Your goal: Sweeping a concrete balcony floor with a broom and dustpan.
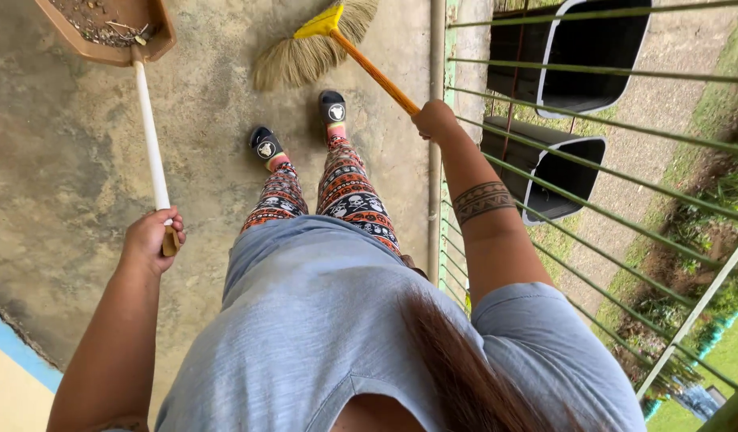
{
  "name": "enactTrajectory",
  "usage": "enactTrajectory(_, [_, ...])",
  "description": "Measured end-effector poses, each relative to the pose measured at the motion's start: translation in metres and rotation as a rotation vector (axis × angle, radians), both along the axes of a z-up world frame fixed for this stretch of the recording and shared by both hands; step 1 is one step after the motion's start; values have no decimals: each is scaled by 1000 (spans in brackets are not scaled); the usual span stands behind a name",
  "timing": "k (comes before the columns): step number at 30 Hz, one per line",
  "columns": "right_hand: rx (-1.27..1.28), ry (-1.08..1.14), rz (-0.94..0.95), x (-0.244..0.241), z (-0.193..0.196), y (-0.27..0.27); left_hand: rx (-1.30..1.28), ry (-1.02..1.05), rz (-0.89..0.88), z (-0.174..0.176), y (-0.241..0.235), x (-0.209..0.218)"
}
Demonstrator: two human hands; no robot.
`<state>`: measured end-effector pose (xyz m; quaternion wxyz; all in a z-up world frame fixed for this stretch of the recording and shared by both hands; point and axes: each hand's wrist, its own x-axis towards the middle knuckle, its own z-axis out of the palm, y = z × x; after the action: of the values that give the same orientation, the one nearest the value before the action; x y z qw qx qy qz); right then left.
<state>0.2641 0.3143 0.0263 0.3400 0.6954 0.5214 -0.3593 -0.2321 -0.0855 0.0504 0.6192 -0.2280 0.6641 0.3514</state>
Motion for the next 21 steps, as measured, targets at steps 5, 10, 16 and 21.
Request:
enactTrajectory(5, [66, 142, -123, -59, -37, 59, 21, 58, 17, 10, 27, 22])
enactTrajectory(10, [39, 306, -127, -111, -56, 110, 39, 100, 93, 65, 62, 61])
enactTrajectory(16, [-54, 483, 119, -100, 18, 61, 161, 147, 301, 130, 79, 91])
enactTrajectory(21, [-811, 523, -219, -91, 114, 33, 239, 299, 412, 192, 90, 115])
